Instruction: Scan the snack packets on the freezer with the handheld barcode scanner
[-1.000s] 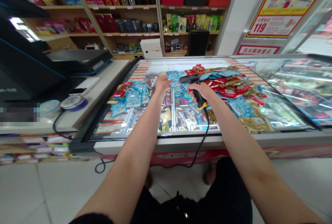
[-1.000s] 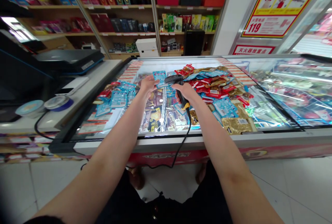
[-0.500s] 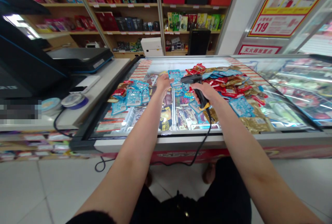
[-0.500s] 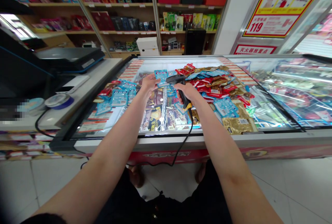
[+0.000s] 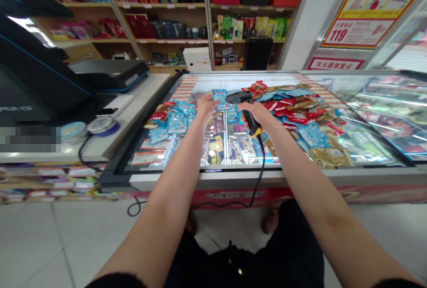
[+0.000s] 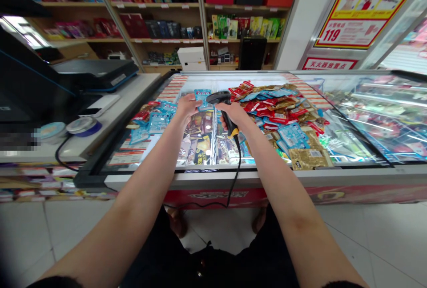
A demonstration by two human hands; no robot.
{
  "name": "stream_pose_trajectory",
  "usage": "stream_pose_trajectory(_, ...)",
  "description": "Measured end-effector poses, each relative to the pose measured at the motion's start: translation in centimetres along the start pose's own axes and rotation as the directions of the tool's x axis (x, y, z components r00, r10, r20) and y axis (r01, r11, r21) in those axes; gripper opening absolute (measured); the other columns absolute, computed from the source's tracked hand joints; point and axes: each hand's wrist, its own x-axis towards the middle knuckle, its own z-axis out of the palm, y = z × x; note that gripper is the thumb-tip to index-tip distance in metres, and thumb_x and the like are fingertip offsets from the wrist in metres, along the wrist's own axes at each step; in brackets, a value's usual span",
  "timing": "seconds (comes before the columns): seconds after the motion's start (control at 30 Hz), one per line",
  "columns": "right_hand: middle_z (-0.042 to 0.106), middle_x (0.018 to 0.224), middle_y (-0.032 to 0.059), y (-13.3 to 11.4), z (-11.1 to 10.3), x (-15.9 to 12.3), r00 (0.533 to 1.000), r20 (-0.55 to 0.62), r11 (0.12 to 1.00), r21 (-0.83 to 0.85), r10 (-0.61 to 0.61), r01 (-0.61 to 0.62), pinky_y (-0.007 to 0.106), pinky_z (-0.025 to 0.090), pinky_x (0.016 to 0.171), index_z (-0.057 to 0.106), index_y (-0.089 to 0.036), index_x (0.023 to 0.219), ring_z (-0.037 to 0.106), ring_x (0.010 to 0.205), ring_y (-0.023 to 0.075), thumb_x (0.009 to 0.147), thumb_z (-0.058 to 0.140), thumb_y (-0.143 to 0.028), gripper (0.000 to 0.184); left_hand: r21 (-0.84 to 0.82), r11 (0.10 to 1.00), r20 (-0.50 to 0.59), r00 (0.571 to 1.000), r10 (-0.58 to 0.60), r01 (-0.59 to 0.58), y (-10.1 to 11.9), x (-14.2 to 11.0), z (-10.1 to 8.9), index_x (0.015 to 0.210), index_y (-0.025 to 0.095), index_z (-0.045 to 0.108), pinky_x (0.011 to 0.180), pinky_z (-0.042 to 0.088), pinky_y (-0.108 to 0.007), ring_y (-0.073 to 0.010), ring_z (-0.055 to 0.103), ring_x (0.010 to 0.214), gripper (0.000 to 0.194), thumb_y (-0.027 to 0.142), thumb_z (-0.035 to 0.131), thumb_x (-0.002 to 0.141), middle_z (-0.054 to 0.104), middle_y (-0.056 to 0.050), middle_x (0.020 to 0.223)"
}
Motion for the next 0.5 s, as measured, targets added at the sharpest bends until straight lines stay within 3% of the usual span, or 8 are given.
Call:
stream_pose_trajectory(0.13, 0.057, 0.048, 0.0014, -0.3, 2.8, 0.5, 0.998, 0.058, 1.0, -0.007, 0.009, -0.009, 0.023, 0.041, 0.034, 0.054, -0.018, 0.069, 0.049, 0.034, 0.0128, 0.088, 0.063, -0.029, 0.023, 0.097, 0.995, -0.081, 0.997, -0.006, 0.014, 0.6, -0.3, -3.5, 0.09, 0.015, 0.067, 0.071, 0.056, -0.031, -0.0187, 0.068, 0.073, 0.028, 0.012, 0.072, 0.063, 0.063, 0.001, 0.068)
stream_pose_trajectory(0.27, 0.057, 0.048, 0.0015, -0.7, 6.0, 1.0, 0.993, 0.118, 1.0, -0.008, 0.008, -0.007, 0.022, 0.043, 0.035, 0.053, -0.019, 0.069, 0.049, 0.034, 0.0124, 0.088, 0.062, -0.029, 0.023, 0.3, 0.954, -0.17, 0.982, 0.077, -0.023, 0.9, -0.3, -8.1, 0.096, 0.016, 0.069, 0.077, 0.056, -0.035, -0.0225, 0.069, 0.082, 0.031, 0.014, 0.066, 0.066, 0.069, -0.003, 0.079)
stream_pose_trajectory(0.4, 0.057, 0.047, 0.0017, -0.6, 8.9, 1.5, 0.985, 0.171, 1.0, -0.016, 0.0, 0.003, 0.022, 0.045, 0.036, 0.052, -0.02, 0.068, 0.049, 0.035, 0.0126, 0.089, 0.063, -0.029, 0.025, 0.579, 0.816, -0.301, 0.93, 0.209, 0.004, 1.1, -1.0, -12.1, 0.118, 0.019, 0.065, 0.098, 0.051, -0.042, -0.0301, 0.065, 0.11, 0.05, 0.015, 0.066, 0.068, 0.071, -0.009, 0.107)
stream_pose_trajectory(0.5, 0.056, 0.046, 0.0019, 0.0, 10.3, 1.8, 0.979, 0.2, 0.999, -0.02, 0.033, -0.029, 0.023, 0.043, 0.035, 0.053, -0.02, 0.066, 0.048, 0.036, 0.0132, 0.09, 0.062, -0.029, 0.028, 0.726, 0.685, -0.324, 0.911, 0.253, 0.068, 1.2, -2.3, -13.5, 0.13, 0.02, 0.059, 0.108, 0.042, -0.051, -0.0379, 0.054, 0.128, 0.062, 0.019, 0.069, 0.069, 0.063, -0.016, 0.129)
